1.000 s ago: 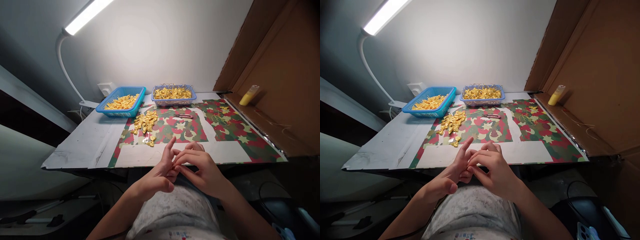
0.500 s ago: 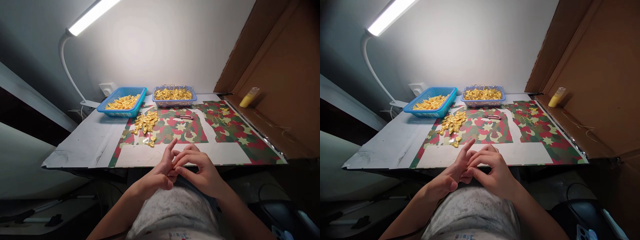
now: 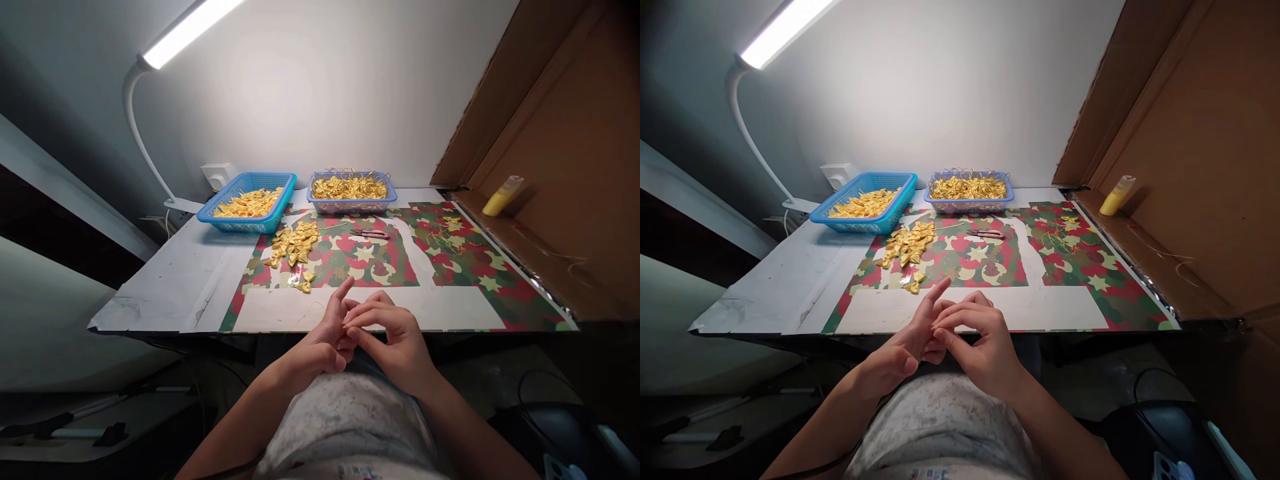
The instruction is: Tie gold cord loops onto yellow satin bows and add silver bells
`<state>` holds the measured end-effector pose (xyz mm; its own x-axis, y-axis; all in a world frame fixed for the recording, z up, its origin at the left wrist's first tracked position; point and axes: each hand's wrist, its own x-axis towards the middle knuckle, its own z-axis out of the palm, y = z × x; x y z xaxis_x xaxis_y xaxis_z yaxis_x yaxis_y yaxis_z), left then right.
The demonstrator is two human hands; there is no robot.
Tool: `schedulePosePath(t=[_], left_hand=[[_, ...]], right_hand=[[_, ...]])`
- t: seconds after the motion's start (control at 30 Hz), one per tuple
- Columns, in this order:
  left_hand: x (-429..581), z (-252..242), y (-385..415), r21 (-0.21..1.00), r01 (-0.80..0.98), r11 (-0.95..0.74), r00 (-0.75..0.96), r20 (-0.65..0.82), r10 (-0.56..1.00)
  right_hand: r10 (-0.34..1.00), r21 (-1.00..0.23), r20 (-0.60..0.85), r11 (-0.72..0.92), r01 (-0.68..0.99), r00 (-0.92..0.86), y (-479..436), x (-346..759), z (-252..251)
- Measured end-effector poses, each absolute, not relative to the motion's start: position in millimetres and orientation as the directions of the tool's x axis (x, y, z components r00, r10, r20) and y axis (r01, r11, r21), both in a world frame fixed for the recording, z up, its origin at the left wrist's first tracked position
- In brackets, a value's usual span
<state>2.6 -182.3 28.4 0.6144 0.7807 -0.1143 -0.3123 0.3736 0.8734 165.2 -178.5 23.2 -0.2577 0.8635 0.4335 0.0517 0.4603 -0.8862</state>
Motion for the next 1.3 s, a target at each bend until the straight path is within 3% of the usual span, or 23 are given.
schedulePosePath(t=[0.57,0.93,1.3], left_hand=[[4,28,-181,0.87,-0.296,0.395,0.578,-0.166,0.799],[7,37,-184,0.834,-0.368,0.41,0.519,-0.182,0.835],[15,36,-187,0.891,-0.309,0.332,0.385,-0.202,0.901]], right_hand=[[0.881,-0.891,0.432,0.45,0.059,-0.194,-181,159,16],[0.922,-0.942,0.334,0.335,-0.025,-0.198,-179,163,14],[0.946,-0.955,0.257,0.28,0.098,-0.197,-187,161,21]])
